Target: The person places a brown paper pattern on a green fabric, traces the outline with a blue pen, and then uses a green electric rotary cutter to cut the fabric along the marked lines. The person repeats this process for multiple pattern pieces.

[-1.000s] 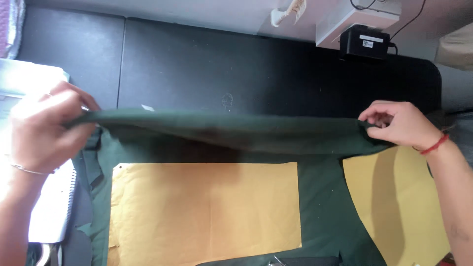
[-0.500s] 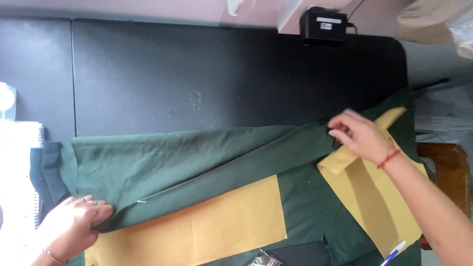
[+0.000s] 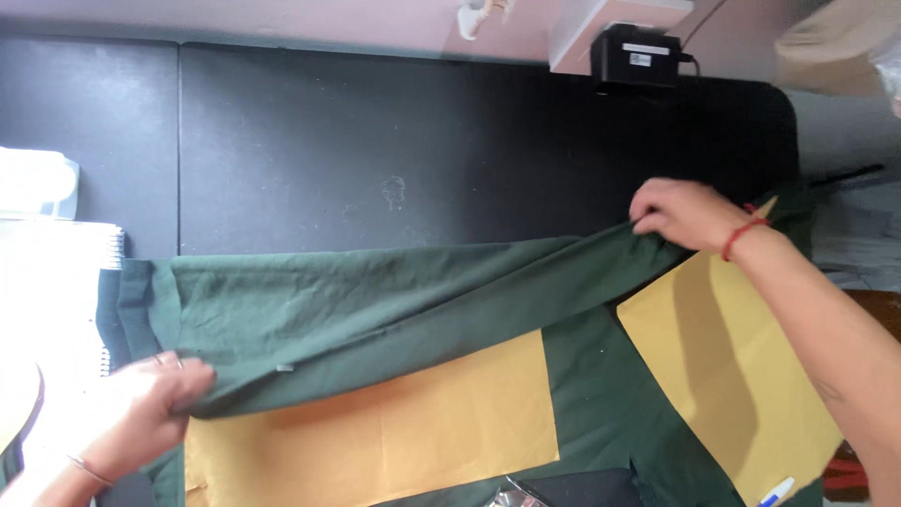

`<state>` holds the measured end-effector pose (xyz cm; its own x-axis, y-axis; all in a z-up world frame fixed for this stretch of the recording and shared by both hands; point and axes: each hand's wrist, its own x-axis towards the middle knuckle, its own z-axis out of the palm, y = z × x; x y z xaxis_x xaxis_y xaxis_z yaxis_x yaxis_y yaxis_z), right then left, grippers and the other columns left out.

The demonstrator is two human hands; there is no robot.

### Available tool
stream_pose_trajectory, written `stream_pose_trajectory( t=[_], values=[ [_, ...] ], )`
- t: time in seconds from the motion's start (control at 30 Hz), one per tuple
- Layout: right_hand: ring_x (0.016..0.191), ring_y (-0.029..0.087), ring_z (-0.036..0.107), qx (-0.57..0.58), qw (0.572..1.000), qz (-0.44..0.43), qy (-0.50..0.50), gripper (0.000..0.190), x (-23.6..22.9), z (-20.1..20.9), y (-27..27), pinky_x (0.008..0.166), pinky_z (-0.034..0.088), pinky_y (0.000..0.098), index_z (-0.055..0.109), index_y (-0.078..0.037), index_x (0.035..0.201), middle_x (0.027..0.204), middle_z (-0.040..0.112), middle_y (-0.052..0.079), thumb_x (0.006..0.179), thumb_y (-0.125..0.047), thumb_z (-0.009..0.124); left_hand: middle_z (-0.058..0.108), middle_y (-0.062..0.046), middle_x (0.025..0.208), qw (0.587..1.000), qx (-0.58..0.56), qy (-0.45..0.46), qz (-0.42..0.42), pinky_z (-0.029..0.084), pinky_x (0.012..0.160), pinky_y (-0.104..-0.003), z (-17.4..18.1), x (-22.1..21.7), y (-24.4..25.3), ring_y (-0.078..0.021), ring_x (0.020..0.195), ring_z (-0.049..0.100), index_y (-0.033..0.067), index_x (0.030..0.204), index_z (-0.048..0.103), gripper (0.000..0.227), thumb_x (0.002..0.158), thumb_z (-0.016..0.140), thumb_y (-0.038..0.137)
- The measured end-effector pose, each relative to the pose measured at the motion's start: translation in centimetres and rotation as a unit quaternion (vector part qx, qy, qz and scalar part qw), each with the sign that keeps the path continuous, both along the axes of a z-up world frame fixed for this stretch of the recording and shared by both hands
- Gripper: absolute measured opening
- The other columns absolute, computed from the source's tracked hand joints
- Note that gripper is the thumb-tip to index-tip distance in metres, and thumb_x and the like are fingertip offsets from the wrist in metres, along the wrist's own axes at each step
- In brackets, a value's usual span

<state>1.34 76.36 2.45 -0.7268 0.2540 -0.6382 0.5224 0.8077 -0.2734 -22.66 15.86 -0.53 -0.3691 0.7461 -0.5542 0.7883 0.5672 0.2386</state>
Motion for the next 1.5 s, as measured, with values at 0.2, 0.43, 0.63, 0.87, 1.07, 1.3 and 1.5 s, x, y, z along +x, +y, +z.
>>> stream_pose_trajectory(
  t=[0.2,0.43,0.63,0.87,1.07,1.3,1.5],
  values=[
    [0.063,0.025,0.058,0.108,0.889,-0.185,0.404,0.009,0.5,1.9,0.0,0.055,0.046,0.0314,0.048,0.001,0.097,0.079,0.055,0.016,0.093,0.007,0.043,0.035,-0.007,0.058,0.973,0.204,0.055,0.093,0.028,0.054,-0.038,5.1,-7.0,5.6,-0.0263,0.059,0.035,0.0074,0.058,0.032,0.026,0.039,0.044,-0.005],
    [0.098,0.039,0.048,0.167,0.788,-0.027,0.592,0.013,-2.3,1.1,-0.4,0.084,0.036,0.0416,0.040,0.008,0.091,0.102,0.050,0.028,0.082,0.018,0.042,0.060,-0.004,0.081,0.884,0.315,0.241,0.247,0.038,0.060,-0.041,3.7,-15.3,14.4,-0.0344,0.076,0.056,0.0155,0.083,0.053,0.011,0.073,0.055,0.012],
    [0.081,0.024,0.050,0.163,0.766,-0.167,0.599,0.012,-4.0,-4.9,4.7,0.074,0.041,0.0320,0.045,0.001,0.094,0.092,0.051,0.015,0.087,0.010,0.049,0.063,0.002,0.076,0.771,0.437,0.249,0.391,0.042,0.055,-0.034,-2.9,-18.7,17.9,-0.0195,0.067,0.060,0.0171,0.082,0.053,0.024,0.067,0.070,0.009],
    [0.084,0.024,0.063,0.204,0.753,-0.186,0.597,0.033,-6.3,-8.2,7.4,0.069,0.051,0.0301,0.054,0.001,0.093,0.086,0.062,0.016,0.066,0.011,0.071,0.055,0.006,0.070,0.671,0.503,0.157,0.522,0.042,0.041,-0.017,-3.3,-18.2,21.2,-0.0067,0.044,0.067,0.0165,0.073,0.044,0.019,0.070,0.062,0.010],
    [0.100,0.028,0.056,0.174,0.774,-0.223,0.566,0.051,-8.1,-6.4,4.6,0.082,0.045,0.0346,0.049,0.005,0.104,0.103,0.059,0.023,0.069,-0.004,0.086,0.061,-0.003,0.065,0.578,0.652,0.077,0.484,0.050,0.043,-0.018,-5.7,-19.2,21.9,-0.0137,0.057,0.074,0.0137,0.066,0.047,0.020,0.070,0.060,-0.001],
    [0.126,0.038,0.020,0.164,0.949,-0.148,0.223,0.064,-3.2,4.8,-6.8,0.098,0.020,0.0397,0.042,0.003,0.123,0.137,0.016,0.026,0.070,-0.028,0.062,0.044,-0.023,0.114,0.818,0.546,0.117,0.142,0.021,0.090,-0.058,1.8,-6.9,23.0,-0.0413,0.117,0.034,0.0060,0.084,0.056,0.029,0.062,0.043,-0.008],
    [0.126,0.049,0.006,0.232,0.949,-0.120,0.176,0.096,7.3,2.6,-15.1,0.094,0.020,0.0597,0.022,-0.008,0.135,0.140,0.004,0.027,0.055,-0.043,0.061,0.052,-0.009,0.113,0.833,0.525,-0.129,0.119,0.036,0.084,-0.050,2.2,10.3,17.8,-0.0302,0.112,0.047,0.0125,0.085,0.056,0.026,0.068,0.042,-0.002]
  ],
)
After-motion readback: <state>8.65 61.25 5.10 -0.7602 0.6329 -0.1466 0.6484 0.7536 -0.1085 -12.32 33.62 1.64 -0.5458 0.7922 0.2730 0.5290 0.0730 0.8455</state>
